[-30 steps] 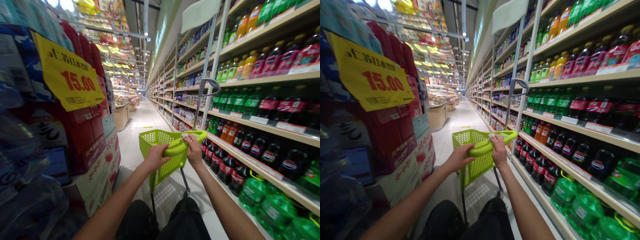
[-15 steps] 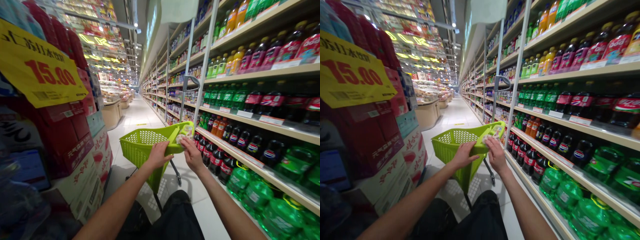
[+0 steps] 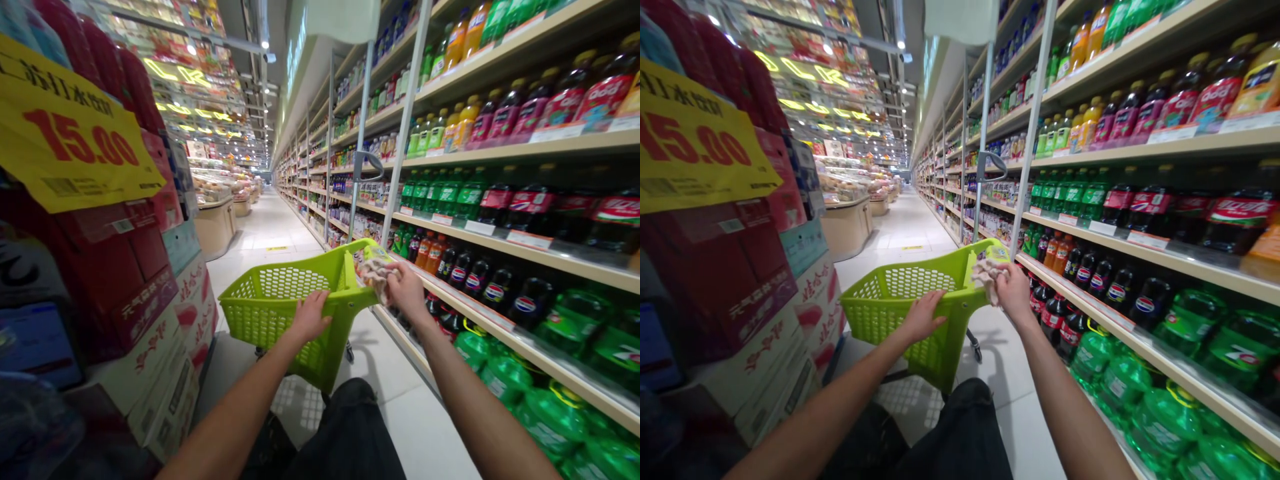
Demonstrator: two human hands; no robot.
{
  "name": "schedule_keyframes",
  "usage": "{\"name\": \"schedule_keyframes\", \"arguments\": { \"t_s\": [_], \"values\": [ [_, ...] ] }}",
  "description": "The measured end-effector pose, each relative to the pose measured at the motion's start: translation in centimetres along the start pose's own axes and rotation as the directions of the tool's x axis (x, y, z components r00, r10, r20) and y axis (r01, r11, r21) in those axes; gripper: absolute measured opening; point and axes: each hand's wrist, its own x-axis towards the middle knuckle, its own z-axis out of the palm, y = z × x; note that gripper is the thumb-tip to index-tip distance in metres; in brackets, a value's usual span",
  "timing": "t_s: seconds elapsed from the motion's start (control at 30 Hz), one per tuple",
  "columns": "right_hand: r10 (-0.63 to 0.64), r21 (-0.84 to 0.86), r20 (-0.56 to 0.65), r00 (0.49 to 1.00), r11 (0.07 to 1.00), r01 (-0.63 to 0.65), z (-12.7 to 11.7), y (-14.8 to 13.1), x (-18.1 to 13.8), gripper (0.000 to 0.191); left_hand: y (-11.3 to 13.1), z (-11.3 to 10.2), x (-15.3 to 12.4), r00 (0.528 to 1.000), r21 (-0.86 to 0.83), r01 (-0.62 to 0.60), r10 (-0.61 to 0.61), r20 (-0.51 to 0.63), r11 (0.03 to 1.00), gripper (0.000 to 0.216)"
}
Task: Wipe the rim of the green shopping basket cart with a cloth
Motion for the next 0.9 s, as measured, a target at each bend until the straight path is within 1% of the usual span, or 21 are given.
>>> {"name": "schedule_keyframes", "arguments": {
  "t_s": [0.03, 0.1, 0.17, 0.2, 0.23, 0.33, 0.37, 0.43, 0.5, 0.53, 0.57, 0.6, 0.63, 0.67, 0.7, 0.73, 0.77, 0.8, 0.83, 0.87, 0.9],
  "values": [
    [-0.088, -0.130, 0.046, 0.995, 0.987, 0.094, 0.5, 0.0, -0.4, 0.017, 0.3, 0.2, 0.0, 1.000, -0.003, 0.002, -0.002, -0.003, 1.000, 0.061],
    [-0.225, -0.318, 0.148, 0.963, 0.911, 0.262, 1.9, 0.0, -1.7, 0.019, 0.8, 0.8, 0.1, 1.000, -0.014, 0.016, -0.017, -0.013, 1.000, 0.064],
    [-0.289, -0.412, 0.213, 0.933, 0.840, 0.354, 3.0, 0.3, -2.8, 0.035, 1.2, 1.2, 0.3, 0.999, -0.026, 0.028, -0.029, -0.020, 0.999, 0.065],
    [-0.312, -0.433, 0.225, 0.923, 0.817, 0.381, 3.3, 0.7, -3.1, 0.042, 1.4, 1.3, 0.3, 0.999, -0.031, 0.030, -0.030, -0.023, 0.999, 0.065],
    [-0.340, -0.435, 0.235, 0.910, 0.801, 0.412, 3.2, 1.2, -3.2, 0.043, 1.4, 1.4, 0.4, 0.999, -0.034, 0.026, -0.027, -0.023, 0.999, 0.065],
    [-0.451, -0.347, 0.266, 0.852, 0.780, 0.521, 1.3, 3.8, -2.2, 0.021, 0.9, 1.4, 0.3, 1.000, -0.038, 0.017, -0.017, -0.012, 0.999, 0.064],
    [-0.477, -0.320, 0.237, 0.846, 0.784, 0.532, 0.4, 4.6, -1.8, 0.021, 0.6, 1.4, 0.2, 1.000, -0.035, 0.026, -0.026, -0.009, 0.999, 0.064],
    [-0.480, -0.313, 0.092, 0.872, 0.818, 0.483, -0.7, 5.9, -1.3, 0.023, 0.1, 1.5, 0.2, 0.999, -0.019, 0.047, -0.047, 0.000, 0.999, 0.068],
    [-0.451, -0.314, -0.053, 0.891, 0.854, 0.414, 0.1, 6.2, -2.1, 0.022, -0.2, 1.7, 0.1, 0.998, 0.001, 0.062, -0.062, 0.010, 0.998, 0.071],
    [-0.458, -0.295, -0.065, 0.887, 0.857, 0.422, 1.2, 5.9, -3.0, 0.022, -0.2, 1.8, 0.2, 0.998, 0.009, 0.058, -0.059, 0.015, 0.998, 0.072],
    [-0.487, -0.257, -0.023, 0.873, 0.847, 0.465, 2.6, 5.6, -4.0, 0.021, -0.3, 1.9, 0.2, 0.998, 0.018, 0.051, -0.052, 0.020, 0.999, 0.072],
    [-0.530, -0.202, 0.048, 0.846, 0.825, 0.528, 4.0, 5.1, -5.1, 0.020, -0.5, 1.9, 0.2, 0.999, 0.028, 0.043, -0.043, 0.025, 0.999, 0.071],
    [-0.576, -0.145, 0.139, 0.806, 0.793, 0.592, 5.4, 4.8, -6.1, 0.021, -0.7, 2.0, 0.1, 0.999, 0.038, 0.037, -0.038, 0.028, 0.999, 0.070],
    [-0.601, -0.102, 0.200, 0.774, 0.773, 0.627, 6.2, 4.6, -6.7, 0.021, -1.0, 2.0, 0.0, 0.999, 0.049, 0.039, -0.040, 0.030, 0.998, 0.069],
    [-0.607, -0.087, 0.230, 0.761, 0.766, 0.637, 6.5, 4.5, -7.0, 0.022, -1.4, 2.1, -0.1, 0.998, 0.059, 0.051, -0.053, 0.030, 0.997, 0.069],
    [-0.594, -0.105, 0.215, 0.775, 0.775, 0.623, 6.1, 4.7, -6.9, 0.022, -1.8, 2.1, -0.3, 0.997, 0.068, 0.068, -0.070, 0.029, 0.995, 0.069],
    [-0.566, -0.153, 0.157, 0.810, 0.796, 0.586, 5.2, 5.0, -6.4, 0.023, -2.1, 2.1, -0.4, 0.996, 0.076, 0.086, -0.088, 0.026, 0.993, 0.069],
    [-0.528, -0.214, 0.071, 0.847, 0.821, 0.529, 4.0, 5.4, -5.7, 0.023, -2.5, 2.2, -0.6, 0.994, 0.084, 0.102, -0.104, 0.025, 0.991, 0.070],
    [-0.495, -0.273, -0.027, 0.868, 0.839, 0.470, 2.7, 5.9, -4.9, 0.022, -2.7, 2.2, -0.7, 0.993, 0.092, 0.111, -0.114, 0.026, 0.990, 0.071],
    [-0.472, -0.316, -0.103, 0.876, 0.850, 0.421, 1.6, 6.3, -4.3, 0.022, -2.8, 2.3, -0.8, 0.993, 0.098, 0.115, -0.118, 0.028, 0.989, 0.072],
    [-0.465, -0.342, -0.146, 0.873, 0.852, 0.396, 0.9, 6.7, -3.9, 0.022, -2.8, 2.3, -0.9, 0.992, 0.101, 0.117, -0.121, 0.029, 0.988, 0.073]
  ]
}}
